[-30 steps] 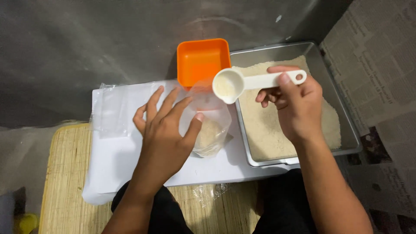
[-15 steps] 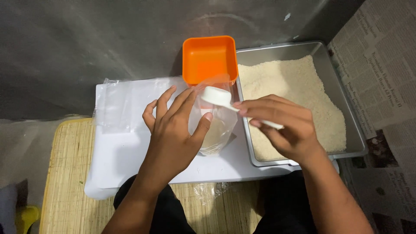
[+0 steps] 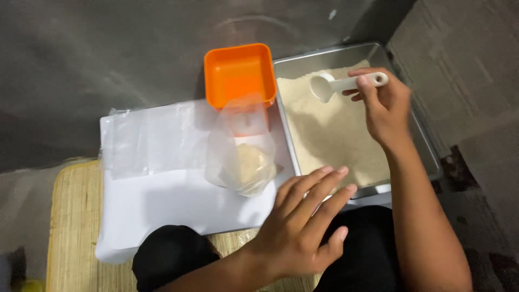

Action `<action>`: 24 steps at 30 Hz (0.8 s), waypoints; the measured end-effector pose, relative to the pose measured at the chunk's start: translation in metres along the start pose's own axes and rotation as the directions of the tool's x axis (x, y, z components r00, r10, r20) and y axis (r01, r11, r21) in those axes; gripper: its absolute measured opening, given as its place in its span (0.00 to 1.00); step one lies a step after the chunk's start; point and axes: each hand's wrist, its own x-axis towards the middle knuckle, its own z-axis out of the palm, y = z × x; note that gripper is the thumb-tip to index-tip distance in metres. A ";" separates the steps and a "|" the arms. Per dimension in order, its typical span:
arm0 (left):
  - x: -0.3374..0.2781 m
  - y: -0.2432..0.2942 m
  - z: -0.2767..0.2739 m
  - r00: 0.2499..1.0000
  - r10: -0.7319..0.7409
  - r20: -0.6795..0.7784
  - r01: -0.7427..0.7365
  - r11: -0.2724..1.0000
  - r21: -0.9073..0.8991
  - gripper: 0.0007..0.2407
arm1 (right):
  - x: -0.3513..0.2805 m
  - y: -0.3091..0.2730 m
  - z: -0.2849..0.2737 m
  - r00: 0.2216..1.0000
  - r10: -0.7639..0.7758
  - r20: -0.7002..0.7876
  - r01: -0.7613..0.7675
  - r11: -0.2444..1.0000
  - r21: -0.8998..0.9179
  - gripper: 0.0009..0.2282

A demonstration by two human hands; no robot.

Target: Scooping rice from a metal tray into a plastic bag using a measuring cup and weighing it on a scale.

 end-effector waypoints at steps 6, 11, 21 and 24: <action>-0.015 -0.050 0.054 0.904 -0.321 0.284 0.344 0.938 -0.035 0.27 | -0.005 0.057 -0.022 0.966 0.258 0.025 -0.240 0.928 -0.285 0.08; -0.021 -0.080 0.071 0.769 -0.514 0.380 0.545 0.838 0.033 0.31 | -0.012 0.066 -0.028 0.949 0.309 0.068 -0.266 0.897 -0.354 0.10; -0.025 -0.116 0.098 0.762 -0.577 0.294 0.591 0.805 0.049 0.33 | -0.011 0.079 -0.022 0.888 0.441 0.131 -0.379 0.863 -0.333 0.13; -0.026 -0.119 0.099 0.754 -0.587 0.296 0.595 0.801 0.071 0.33 | -0.013 0.075 -0.013 0.858 0.493 0.145 -0.439 0.850 -0.292 0.13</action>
